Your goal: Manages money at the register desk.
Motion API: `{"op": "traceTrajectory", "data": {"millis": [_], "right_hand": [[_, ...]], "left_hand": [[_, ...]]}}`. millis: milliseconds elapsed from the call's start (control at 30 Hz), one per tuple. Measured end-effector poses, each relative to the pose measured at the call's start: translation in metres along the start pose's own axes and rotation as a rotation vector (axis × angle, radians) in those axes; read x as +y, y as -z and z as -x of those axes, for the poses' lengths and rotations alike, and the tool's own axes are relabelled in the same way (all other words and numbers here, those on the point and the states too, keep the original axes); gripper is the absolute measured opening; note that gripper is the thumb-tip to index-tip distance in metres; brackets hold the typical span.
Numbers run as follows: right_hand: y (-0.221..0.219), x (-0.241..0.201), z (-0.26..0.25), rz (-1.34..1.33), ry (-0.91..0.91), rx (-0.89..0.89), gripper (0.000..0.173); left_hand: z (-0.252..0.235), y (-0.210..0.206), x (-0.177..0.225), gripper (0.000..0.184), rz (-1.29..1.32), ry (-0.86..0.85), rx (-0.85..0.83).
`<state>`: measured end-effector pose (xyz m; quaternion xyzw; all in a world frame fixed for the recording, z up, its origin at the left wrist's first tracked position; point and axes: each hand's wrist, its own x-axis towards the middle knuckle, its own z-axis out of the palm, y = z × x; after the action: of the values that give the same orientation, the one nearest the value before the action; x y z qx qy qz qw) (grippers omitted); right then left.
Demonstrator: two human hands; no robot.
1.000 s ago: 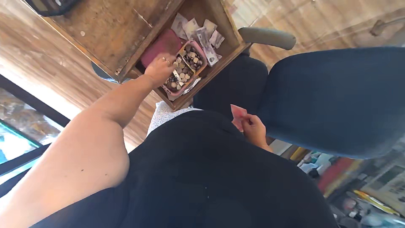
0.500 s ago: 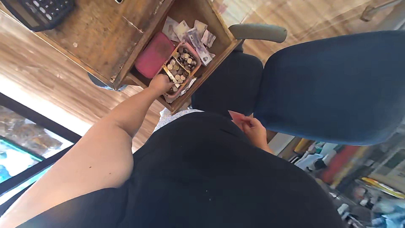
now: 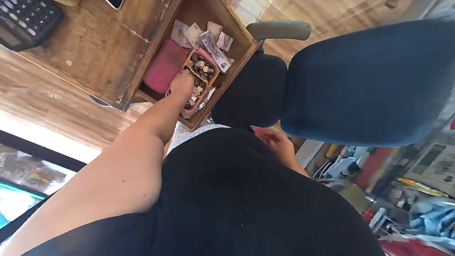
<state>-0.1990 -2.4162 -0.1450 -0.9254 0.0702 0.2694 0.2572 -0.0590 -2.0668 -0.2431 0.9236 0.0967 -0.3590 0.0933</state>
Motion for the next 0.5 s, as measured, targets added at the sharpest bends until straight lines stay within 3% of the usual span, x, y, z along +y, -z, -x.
{"op": "traceTrajectory", "data": {"millis": [300, 500], "right_hand": [[-0.008, -0.012, 0.008, 0.035, 0.057, 0.015, 0.027], [-0.018, -0.01, 0.017, 0.021, -0.01, 0.007, 0.027]], "left_hand": [[0.0, 0.01, 0.003, 0.045, -0.025, 0.057, -0.069], [-0.007, 0.002, -0.005, 0.038, -0.034, -0.1, -0.028]]}}
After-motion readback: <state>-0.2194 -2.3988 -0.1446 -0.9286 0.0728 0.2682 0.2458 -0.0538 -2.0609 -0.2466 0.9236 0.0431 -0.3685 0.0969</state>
